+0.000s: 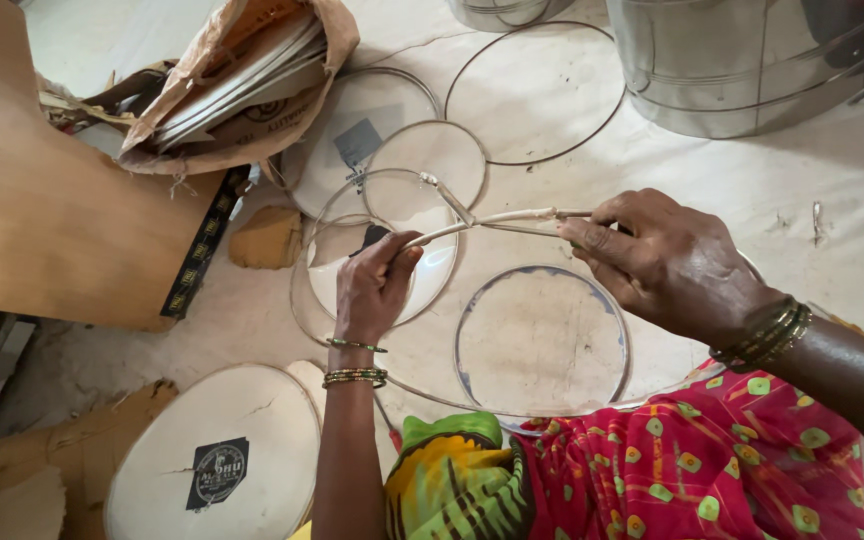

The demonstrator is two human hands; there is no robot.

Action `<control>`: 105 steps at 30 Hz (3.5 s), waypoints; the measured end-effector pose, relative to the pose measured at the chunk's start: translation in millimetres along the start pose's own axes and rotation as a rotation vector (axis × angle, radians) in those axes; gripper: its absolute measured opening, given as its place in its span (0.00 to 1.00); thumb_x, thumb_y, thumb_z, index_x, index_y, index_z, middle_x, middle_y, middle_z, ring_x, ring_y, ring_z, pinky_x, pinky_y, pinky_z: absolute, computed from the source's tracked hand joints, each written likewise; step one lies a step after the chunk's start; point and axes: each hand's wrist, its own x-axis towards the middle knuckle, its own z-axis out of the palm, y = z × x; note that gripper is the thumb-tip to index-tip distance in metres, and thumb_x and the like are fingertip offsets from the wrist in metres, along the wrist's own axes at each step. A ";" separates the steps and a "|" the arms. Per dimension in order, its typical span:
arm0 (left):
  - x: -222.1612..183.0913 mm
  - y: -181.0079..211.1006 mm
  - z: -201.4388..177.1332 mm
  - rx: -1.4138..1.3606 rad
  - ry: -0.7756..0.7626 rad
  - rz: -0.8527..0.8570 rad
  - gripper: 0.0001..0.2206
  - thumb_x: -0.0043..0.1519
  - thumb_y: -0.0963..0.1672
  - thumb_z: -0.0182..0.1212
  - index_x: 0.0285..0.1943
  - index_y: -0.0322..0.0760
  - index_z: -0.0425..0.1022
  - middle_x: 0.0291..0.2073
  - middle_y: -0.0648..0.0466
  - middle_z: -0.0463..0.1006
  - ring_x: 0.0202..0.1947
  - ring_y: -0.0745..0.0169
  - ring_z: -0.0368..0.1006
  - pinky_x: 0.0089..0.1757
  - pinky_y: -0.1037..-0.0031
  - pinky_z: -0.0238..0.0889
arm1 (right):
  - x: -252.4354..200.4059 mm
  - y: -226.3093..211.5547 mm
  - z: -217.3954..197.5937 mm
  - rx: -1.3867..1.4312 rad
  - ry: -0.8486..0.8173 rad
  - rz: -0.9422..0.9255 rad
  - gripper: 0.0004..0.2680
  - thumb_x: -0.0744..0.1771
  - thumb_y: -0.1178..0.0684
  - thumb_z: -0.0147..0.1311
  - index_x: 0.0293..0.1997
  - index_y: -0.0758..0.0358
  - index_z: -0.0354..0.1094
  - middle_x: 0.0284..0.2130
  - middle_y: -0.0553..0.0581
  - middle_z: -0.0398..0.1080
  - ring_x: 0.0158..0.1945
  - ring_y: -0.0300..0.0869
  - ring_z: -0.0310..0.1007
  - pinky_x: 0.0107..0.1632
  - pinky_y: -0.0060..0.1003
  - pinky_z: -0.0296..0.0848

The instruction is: The person attaches a white plastic trim to a circular metal instrument rim using a screwdriver and pliers to press the trim into place.

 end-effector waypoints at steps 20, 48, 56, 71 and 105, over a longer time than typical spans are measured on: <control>-3.8 10.6 1.5 -0.030 0.010 0.053 0.14 0.69 0.50 0.55 0.52 0.40 0.80 0.24 0.53 0.78 0.25 0.58 0.75 0.31 0.69 0.65 | 27.5 26.6 -11.6 -0.122 0.030 -0.211 0.11 0.64 0.46 0.61 0.45 0.58 0.75 0.35 0.55 0.77 0.36 0.46 0.77 0.32 0.40 0.75; -29.4 26.9 -8.7 0.036 0.108 0.197 0.05 0.65 0.43 0.62 0.43 0.36 0.78 0.26 0.52 0.79 0.25 0.56 0.75 0.29 0.69 0.64 | 101.8 20.6 -53.9 0.140 -0.914 -0.034 0.13 0.66 0.41 0.54 0.51 0.47 0.80 0.26 0.47 0.82 0.21 0.38 0.78 0.31 0.38 0.76; -47.4 22.9 -13.8 0.042 0.145 0.189 0.05 0.63 0.43 0.64 0.41 0.37 0.78 0.25 0.54 0.78 0.24 0.57 0.75 0.28 0.70 0.64 | 109.5 21.7 -42.7 0.519 -0.953 -0.050 0.12 0.65 0.43 0.60 0.45 0.57 0.82 0.27 0.47 0.81 0.24 0.34 0.76 0.30 0.35 0.75; -71.4 5.1 -14.9 0.080 0.224 0.125 0.07 0.66 0.46 0.63 0.38 0.39 0.77 0.22 0.55 0.75 0.22 0.58 0.72 0.28 0.70 0.62 | 104.1 20.8 3.2 0.966 -1.130 0.176 0.13 0.65 0.47 0.54 0.46 0.63 0.81 0.29 0.55 0.84 0.34 0.37 0.85 0.37 0.34 0.85; -82.6 -14.0 -18.8 -0.025 0.210 0.081 0.06 0.65 0.44 0.62 0.41 0.36 0.80 0.23 0.53 0.73 0.23 0.60 0.71 0.29 0.71 0.62 | 95.8 40.6 69.3 0.911 -1.107 0.043 0.14 0.67 0.43 0.50 0.51 0.56 0.80 0.27 0.51 0.83 0.20 0.35 0.70 0.22 0.31 0.69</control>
